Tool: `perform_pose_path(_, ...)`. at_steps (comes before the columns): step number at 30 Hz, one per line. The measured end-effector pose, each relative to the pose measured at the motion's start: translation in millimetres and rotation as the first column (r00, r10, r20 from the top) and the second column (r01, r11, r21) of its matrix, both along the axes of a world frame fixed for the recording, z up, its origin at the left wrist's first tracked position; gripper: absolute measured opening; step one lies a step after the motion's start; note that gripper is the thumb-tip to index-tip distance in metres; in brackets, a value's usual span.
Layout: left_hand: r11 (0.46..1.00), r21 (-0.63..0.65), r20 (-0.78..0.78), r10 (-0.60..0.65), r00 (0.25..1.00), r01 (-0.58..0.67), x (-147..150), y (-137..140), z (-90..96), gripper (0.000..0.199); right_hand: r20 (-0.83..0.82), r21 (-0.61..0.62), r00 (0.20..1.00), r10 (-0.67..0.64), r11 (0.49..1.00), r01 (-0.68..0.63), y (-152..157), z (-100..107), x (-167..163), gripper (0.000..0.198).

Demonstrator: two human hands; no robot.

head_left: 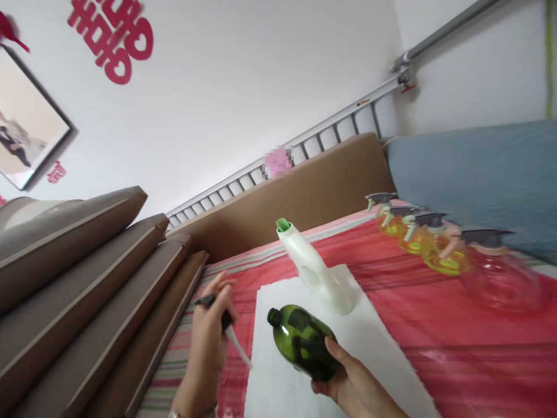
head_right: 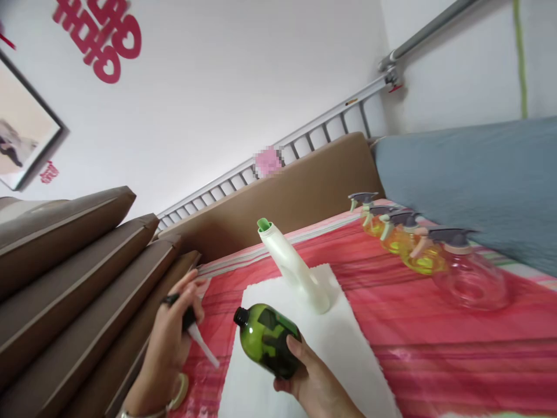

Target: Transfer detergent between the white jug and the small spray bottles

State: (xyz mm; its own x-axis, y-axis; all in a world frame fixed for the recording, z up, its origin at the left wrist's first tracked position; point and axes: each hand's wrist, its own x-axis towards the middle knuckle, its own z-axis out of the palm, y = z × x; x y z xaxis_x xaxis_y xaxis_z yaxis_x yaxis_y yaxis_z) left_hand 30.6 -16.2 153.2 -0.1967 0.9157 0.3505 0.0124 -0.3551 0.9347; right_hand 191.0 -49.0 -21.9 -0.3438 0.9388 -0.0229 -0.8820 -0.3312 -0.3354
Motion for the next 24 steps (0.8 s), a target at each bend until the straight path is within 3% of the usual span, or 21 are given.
perform_pose_path(4, 0.993, 0.116, 0.210, -0.001, 0.978, -0.024, -9.8, 8.3, 32.3, 0.032, 0.056, -0.034, 0.998, 0.040, 0.999, -0.038, -5.3, 2.3, -10.3, 0.036)
perform_pose_path(8, 0.993, 0.117, 0.307, -0.014, 0.952, -0.023, -8.1, 7.4, 34.7, 0.030, 0.100, 0.001, 0.991, 0.087, 0.996, -0.088, -11.3, 3.8, -20.0, 0.048)
perform_pose_path(17, 0.997, 0.016, 0.207, -0.079, 0.975, 0.078, 10.8, 1.8, -3.1, 0.034, 0.074, 0.002, 0.990, 0.123, 0.992, -0.124, -19.3, 7.2, -15.2, 0.050)
perform_pose_path(24, 0.962, -0.185, 0.128, -0.178, 0.976, 0.200, 32.1, -7.3, -42.2, 0.030, 0.087, 0.048, 0.996, 0.033, 0.998, -0.037, -19.1, 14.5, -19.1, 0.058)
